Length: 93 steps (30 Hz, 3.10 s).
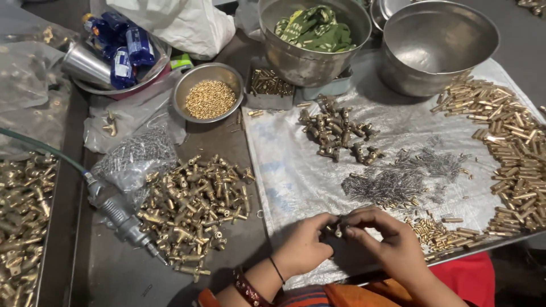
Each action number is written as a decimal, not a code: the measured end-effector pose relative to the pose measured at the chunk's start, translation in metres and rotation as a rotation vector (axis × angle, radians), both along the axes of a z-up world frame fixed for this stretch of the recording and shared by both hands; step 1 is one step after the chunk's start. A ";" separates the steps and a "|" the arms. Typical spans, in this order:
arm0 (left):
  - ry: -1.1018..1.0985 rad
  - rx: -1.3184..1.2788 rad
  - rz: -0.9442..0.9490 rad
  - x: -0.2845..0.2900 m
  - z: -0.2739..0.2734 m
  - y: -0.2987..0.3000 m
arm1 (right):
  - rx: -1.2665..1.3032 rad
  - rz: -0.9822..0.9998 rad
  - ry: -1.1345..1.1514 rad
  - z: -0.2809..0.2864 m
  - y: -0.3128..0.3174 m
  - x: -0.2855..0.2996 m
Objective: Assembling small metal components into brass valve bodies at a workbench.
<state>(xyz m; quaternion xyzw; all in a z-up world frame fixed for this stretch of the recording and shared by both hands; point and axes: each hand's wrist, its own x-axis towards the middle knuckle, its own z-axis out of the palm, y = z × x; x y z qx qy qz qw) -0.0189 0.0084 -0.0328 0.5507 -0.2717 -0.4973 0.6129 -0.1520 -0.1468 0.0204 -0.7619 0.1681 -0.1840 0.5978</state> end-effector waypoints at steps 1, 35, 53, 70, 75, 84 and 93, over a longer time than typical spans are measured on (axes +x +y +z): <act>-0.001 -0.004 -0.006 -0.001 0.001 0.001 | -0.004 -0.006 -0.001 -0.001 0.001 -0.002; -0.282 0.443 -0.254 0.020 0.060 -0.005 | -0.930 -0.434 0.634 0.001 -0.122 -0.102; -0.057 0.204 -0.368 -0.002 -0.007 -0.027 | 0.244 -0.157 0.241 0.004 -0.026 -0.031; -0.026 0.132 -0.402 0.005 -0.009 -0.029 | 0.325 -0.161 0.319 0.004 -0.017 -0.026; 0.167 0.098 -0.328 0.005 -0.008 -0.027 | -0.218 0.077 0.025 0.009 -0.016 -0.024; 0.247 0.225 -0.261 0.010 0.032 -0.031 | -0.523 -0.344 0.490 0.017 -0.071 -0.060; 0.257 0.209 -0.238 0.014 0.028 -0.031 | -0.898 -0.249 0.652 0.010 -0.048 -0.039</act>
